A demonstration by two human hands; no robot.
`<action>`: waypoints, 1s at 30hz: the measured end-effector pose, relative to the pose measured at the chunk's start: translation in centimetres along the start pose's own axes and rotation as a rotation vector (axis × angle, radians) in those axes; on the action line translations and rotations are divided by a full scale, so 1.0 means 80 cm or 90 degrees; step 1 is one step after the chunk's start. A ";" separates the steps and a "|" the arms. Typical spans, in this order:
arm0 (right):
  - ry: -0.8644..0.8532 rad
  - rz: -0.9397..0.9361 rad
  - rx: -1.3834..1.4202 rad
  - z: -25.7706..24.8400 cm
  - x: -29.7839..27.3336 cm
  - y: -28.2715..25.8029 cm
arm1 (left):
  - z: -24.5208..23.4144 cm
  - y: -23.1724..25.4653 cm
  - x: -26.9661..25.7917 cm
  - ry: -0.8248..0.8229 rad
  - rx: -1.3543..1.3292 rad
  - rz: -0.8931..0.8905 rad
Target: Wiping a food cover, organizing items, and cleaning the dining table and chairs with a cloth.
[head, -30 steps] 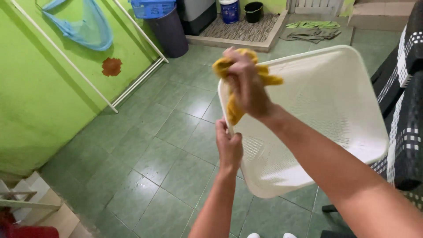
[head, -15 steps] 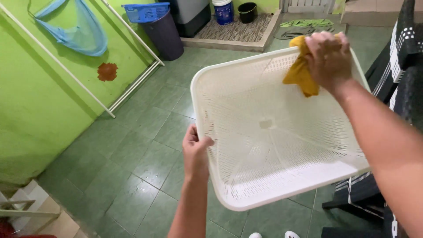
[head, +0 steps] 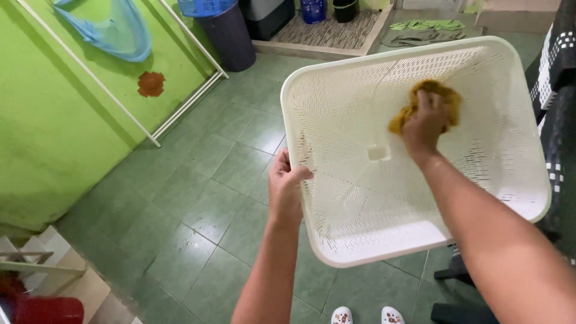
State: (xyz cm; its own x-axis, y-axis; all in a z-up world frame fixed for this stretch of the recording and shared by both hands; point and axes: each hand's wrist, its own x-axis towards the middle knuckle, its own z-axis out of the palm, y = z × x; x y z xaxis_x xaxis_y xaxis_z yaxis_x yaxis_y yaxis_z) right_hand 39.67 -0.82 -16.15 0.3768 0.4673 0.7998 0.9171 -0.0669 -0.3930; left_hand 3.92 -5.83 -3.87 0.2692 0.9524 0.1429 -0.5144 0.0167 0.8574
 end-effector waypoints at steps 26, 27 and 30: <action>-0.240 -0.247 -0.088 -0.018 -0.070 -0.091 | -0.025 0.036 0.020 -0.014 0.081 0.115; -0.248 -0.277 -0.037 -0.020 -0.067 -0.116 | -0.024 0.033 0.021 -0.010 0.072 0.110; -0.295 -0.273 -0.076 -0.049 -0.046 -0.151 | -0.031 0.028 0.020 -0.025 0.126 0.104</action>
State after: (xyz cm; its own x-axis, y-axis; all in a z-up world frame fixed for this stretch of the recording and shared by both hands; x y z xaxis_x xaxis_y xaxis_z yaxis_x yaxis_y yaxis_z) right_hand 27.68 -5.23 -12.56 -0.0973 0.8056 0.5845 0.9921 0.1249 -0.0069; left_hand 1.21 -3.49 -2.96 0.2296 0.9250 0.3027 -0.3850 -0.1993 0.9011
